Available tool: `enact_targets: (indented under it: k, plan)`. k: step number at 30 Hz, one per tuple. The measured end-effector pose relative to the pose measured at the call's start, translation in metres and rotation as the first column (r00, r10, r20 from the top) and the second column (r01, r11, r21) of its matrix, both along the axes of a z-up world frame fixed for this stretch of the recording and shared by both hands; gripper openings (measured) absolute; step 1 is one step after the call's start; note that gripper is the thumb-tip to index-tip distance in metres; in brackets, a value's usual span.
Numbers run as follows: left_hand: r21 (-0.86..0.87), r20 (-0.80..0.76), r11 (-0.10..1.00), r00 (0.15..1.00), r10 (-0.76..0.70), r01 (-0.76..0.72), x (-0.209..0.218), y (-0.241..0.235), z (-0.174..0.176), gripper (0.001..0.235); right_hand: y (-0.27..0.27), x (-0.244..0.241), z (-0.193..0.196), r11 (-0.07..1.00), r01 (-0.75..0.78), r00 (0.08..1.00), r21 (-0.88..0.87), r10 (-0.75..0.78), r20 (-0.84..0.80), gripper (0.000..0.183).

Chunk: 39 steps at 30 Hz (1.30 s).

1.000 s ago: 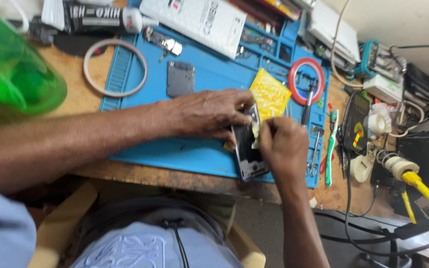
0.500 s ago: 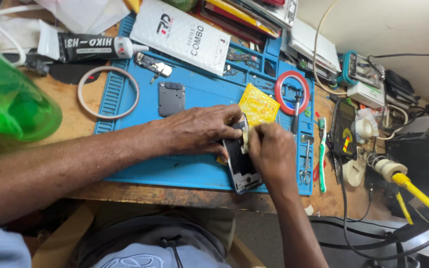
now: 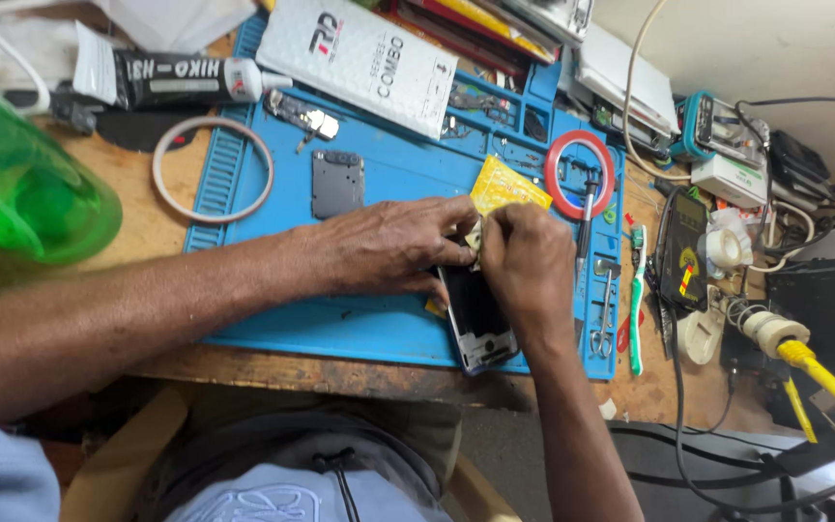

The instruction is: The person cleans the inside of a disassembled mobile phone with a cloth and then uses tweezers to remove small debris from the phone's interior. The phone remains open on the workbench throughout the clip.

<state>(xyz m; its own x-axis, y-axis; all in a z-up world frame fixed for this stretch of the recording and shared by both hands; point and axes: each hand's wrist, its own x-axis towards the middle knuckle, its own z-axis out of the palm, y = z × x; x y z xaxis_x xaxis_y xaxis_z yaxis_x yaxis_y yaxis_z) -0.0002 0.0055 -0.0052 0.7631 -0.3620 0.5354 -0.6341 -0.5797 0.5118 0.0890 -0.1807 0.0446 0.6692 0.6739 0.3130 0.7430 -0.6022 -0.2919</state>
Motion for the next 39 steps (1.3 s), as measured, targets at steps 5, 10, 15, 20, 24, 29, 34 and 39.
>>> enact_targets:
  k: [5,10,15,20,24,29,34,39]
  plan:
    - [-0.008,-0.023,1.000,1.000,0.005,-0.005,0.005,0.002,-0.002,0.037,0.006,0.001,0.006,0.994,0.048,0.999,-0.098,-0.048,0.007,0.015]
    - [-0.030,-0.007,0.999,1.000,-0.011,0.011,0.001,0.003,0.006,0.044,0.007,-0.003,0.007,0.999,-0.009,1.000,-0.032,0.010,0.030,0.014]
    - [-0.037,-0.010,0.999,1.000,-0.011,0.011,-0.005,-0.003,0.001,0.037,0.008,-0.004,0.007,0.989,0.049,0.998,-0.142,-0.054,-0.026,0.016]
    - [-0.025,-0.029,1.000,1.000,-0.007,0.006,0.001,0.005,0.008,0.042,0.004,-0.002,0.005,0.997,0.013,1.000,-0.071,-0.012,0.017,0.014]
    - [-0.048,0.000,0.998,1.000,-0.029,0.029,-0.003,-0.001,0.004,0.038,-0.004,0.007,-0.005,0.981,0.052,0.998,-0.184,-0.044,0.046,0.015]
    - [-0.060,-0.046,0.998,0.999,-0.007,0.004,0.002,0.007,0.013,0.049,-0.034,0.038,0.027,0.948,0.127,0.952,0.291,-0.034,-0.303,0.011]
    - [-0.029,-0.042,0.999,0.999,-0.015,0.014,-0.001,0.001,0.004,0.052,-0.090,0.019,0.019,0.864,0.173,0.888,0.472,0.071,-0.455,0.018]
    - [-0.004,0.036,1.000,0.999,-0.028,0.028,0.000,-0.002,-0.001,0.060,-0.090,-0.011,-0.007,0.967,0.003,0.933,0.255,0.089,-0.349,0.017]
